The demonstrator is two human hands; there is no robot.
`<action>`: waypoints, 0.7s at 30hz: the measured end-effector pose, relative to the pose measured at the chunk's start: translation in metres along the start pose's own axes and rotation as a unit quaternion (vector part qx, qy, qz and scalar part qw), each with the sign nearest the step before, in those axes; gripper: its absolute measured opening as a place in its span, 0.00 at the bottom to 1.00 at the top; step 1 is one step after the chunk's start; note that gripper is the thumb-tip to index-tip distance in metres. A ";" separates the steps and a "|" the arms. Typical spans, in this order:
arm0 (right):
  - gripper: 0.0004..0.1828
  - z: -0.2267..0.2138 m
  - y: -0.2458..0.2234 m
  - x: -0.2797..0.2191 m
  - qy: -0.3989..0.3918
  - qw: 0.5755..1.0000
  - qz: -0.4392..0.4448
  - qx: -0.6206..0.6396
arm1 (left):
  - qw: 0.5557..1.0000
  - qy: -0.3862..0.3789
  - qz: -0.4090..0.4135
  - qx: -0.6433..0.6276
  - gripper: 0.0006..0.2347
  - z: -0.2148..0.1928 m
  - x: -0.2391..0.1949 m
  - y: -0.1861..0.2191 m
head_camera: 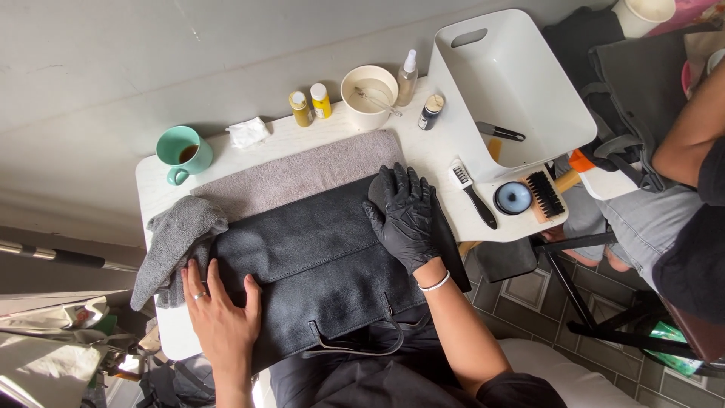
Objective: The person cleans a black leather bag placed on a table using a round sponge. They rub the sponge over the bag's surface and flap, then pick up a small container of cleaning product to apply more substance to the sponge.
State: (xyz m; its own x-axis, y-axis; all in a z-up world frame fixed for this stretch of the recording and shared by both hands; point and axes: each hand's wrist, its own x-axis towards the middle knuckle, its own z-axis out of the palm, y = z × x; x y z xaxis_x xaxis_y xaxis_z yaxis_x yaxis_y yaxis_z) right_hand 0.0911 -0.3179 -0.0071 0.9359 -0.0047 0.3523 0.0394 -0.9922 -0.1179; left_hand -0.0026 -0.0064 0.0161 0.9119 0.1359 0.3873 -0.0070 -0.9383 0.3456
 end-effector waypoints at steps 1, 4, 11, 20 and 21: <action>0.40 -0.001 0.000 0.001 0.001 1.000 0.000 0.002 | 1.000 0.001 0.001 0.002 0.27 0.000 0.000 0.000; 0.38 -0.002 0.000 -0.001 0.013 1.000 -0.004 0.012 | 1.000 0.014 0.014 -0.004 0.27 0.002 -0.001 -0.001; 0.37 0.001 0.002 -0.003 0.027 0.999 -0.023 0.016 | 1.000 0.021 0.013 -0.007 0.26 0.000 0.001 -0.001; 0.38 -0.001 0.002 -0.001 0.046 0.998 -0.040 -0.004 | 0.999 0.033 0.002 0.000 0.27 0.003 0.000 -0.004; 0.38 0.001 0.004 -0.002 0.039 0.999 -0.033 -0.009 | 0.999 0.032 0.002 0.000 0.27 0.005 0.000 -0.005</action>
State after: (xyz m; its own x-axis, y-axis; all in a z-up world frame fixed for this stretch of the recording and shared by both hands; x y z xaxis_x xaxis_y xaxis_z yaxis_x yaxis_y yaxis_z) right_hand 0.0900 -0.3220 -0.0086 0.9013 0.0514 0.4302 0.0929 -0.9928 -0.0759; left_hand -0.0007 -0.0036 0.0106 0.8836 0.1515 0.4432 -0.0111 -0.9392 0.3432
